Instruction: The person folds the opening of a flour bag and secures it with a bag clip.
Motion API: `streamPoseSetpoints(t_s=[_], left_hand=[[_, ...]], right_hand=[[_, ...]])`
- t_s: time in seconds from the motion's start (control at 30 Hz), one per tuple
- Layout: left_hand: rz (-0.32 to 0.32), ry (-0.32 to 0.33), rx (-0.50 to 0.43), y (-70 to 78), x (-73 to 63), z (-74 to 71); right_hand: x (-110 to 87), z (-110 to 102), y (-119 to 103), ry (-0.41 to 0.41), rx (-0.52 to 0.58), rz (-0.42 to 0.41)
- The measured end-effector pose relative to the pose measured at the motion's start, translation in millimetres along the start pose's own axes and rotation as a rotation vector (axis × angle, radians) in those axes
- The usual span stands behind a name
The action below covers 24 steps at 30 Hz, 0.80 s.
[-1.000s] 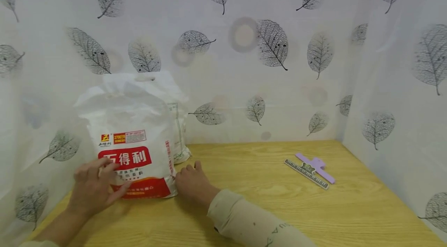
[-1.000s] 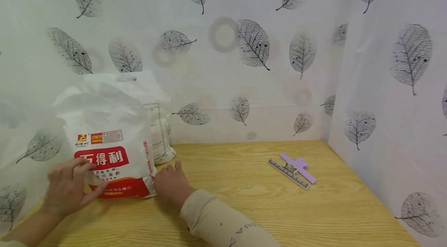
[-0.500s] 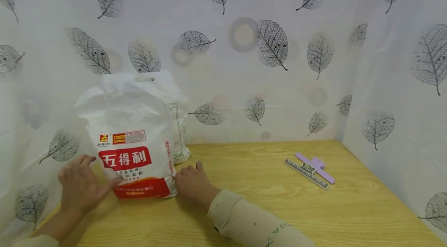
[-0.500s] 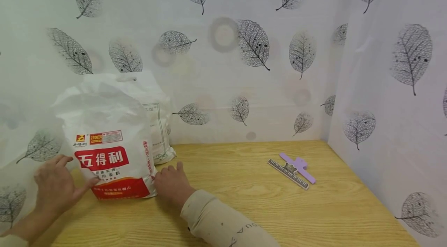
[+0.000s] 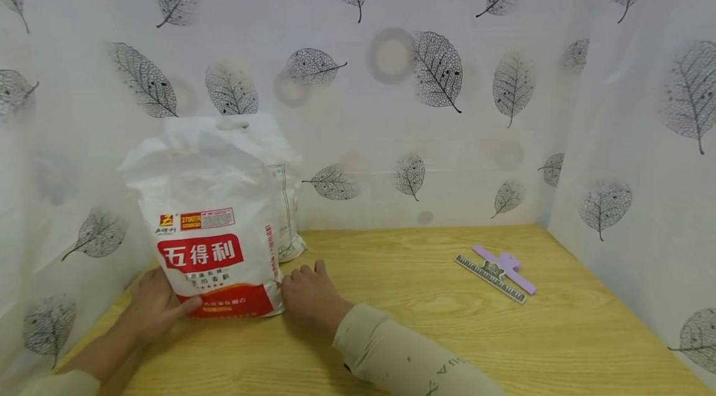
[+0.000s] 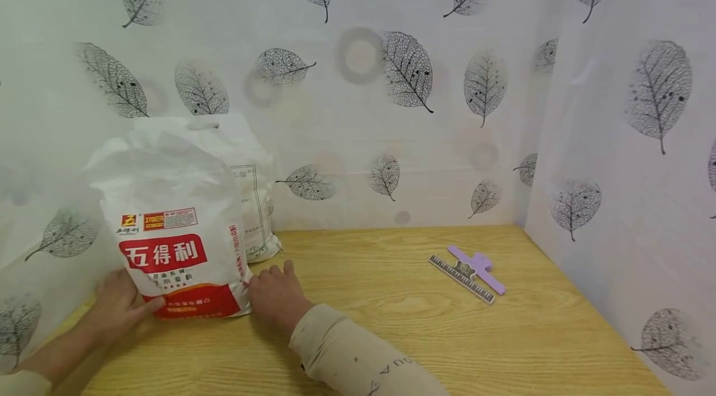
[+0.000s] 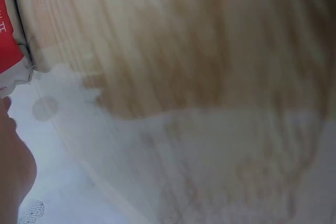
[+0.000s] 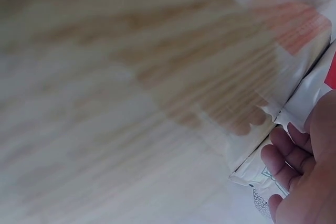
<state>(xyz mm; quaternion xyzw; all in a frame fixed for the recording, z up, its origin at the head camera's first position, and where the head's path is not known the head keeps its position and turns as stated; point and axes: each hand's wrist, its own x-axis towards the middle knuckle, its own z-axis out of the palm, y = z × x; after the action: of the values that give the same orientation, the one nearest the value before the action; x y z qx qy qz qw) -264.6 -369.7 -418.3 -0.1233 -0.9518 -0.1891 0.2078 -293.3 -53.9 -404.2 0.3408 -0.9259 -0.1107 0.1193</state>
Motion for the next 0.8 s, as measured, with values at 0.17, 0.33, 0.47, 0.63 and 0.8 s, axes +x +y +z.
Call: streamPoseSetpoints(t_s=[0.17,0.33,0.47,0.63,0.8], left_hand=[[-0.049,-0.092,-0.009,-1.3,-0.1,-0.6],[-0.092,-0.131,-0.008,-3.1,-1.6,-0.5],[-0.087,-0.128,-0.002,-3.6,-2.3,1.0],[-0.082,-0.121,0.006,1.1,-1.2,2.3],[-0.091,-0.127,0.030,5.8,1.6,1.8]], right_hand=[[0.8,2.9,-0.5,-0.001,-0.006,0.002],[0.9,4.8,-1.5,-0.010,-0.025,-0.004],[1.2,7.0,-2.0,-0.017,-0.030,-0.006],[1.1,9.7,0.2,-0.022,-0.040,0.000],[-0.2,8.2,4.4,-0.014,-0.032,0.010]])
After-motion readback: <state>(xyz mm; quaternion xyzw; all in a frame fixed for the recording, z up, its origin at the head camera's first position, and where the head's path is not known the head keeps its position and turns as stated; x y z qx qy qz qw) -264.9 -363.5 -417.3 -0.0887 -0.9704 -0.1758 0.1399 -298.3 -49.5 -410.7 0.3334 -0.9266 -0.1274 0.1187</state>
